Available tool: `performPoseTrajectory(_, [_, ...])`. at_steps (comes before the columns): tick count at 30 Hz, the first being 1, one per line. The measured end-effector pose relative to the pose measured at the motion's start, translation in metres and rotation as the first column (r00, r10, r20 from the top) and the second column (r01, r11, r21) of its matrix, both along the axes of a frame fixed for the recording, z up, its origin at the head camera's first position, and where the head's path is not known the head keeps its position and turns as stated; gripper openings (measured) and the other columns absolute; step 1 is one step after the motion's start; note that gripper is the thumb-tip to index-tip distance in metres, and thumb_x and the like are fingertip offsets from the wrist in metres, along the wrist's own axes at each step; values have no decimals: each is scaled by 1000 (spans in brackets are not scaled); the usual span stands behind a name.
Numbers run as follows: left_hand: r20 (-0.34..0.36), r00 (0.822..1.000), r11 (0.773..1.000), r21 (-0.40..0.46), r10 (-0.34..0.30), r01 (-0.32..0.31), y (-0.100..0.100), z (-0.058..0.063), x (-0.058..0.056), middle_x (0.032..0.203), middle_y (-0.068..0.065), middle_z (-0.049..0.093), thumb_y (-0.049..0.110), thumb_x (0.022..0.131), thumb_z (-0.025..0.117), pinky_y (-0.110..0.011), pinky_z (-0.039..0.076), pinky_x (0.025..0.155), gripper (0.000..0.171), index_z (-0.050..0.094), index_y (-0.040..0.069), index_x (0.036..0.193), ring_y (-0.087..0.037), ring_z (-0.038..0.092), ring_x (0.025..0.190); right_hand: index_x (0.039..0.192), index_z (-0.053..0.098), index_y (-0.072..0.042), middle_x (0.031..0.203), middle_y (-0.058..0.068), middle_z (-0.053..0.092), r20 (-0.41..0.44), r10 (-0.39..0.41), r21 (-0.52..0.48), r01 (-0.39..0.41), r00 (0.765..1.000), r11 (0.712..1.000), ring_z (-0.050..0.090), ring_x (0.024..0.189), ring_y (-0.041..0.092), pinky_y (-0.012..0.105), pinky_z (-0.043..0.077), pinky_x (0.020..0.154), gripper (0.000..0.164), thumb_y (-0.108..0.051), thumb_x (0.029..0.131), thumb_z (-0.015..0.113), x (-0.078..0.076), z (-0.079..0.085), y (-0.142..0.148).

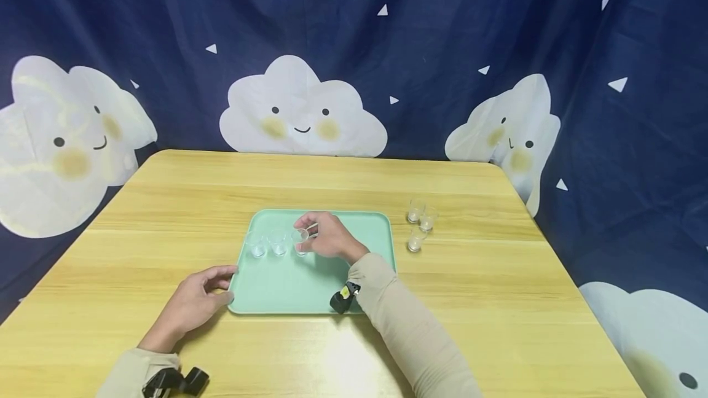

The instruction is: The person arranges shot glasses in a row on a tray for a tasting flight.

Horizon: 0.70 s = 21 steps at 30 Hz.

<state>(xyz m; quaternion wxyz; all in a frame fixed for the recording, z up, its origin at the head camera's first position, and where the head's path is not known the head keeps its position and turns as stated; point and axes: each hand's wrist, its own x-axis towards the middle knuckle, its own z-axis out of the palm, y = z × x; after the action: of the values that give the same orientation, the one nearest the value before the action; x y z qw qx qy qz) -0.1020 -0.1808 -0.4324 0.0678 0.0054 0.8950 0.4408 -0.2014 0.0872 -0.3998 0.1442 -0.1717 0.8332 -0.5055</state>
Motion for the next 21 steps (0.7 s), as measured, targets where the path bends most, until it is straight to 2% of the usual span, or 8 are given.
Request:
performPoseTrajectory(5, [9,1000,1000,0,1,-1,0,1,1,102,-5,65,6,82,68,-34,45,76,48,61,4,129,-22,59,98,113,65,-3,111,9,62,11,1,8,-1,1000,1000,61,101,21,28,51,83,38,0,77,79,-1,0,0])
performPoseTrajectory(14, [1,1000,1000,-11,0,0,0,2,1,101,-5,66,5,82,69,-34,45,76,48,61,4,129,-22,59,97,116,62,1,114,13,61,30,34,-21,-34,999,999,61,103,23,28,50,86,41,0,78,77,-2,3,3])
performPoseTrajectory(21, [-3,1000,1000,-9,-4,4,0,2,1,102,-6,66,5,82,69,-35,45,76,47,61,4,129,-22,60,97,118,60,4,121,15,60,6,40,-25,-40,999,999,59,111,28,29,48,90,34,-2,86,70,-2,5,9])
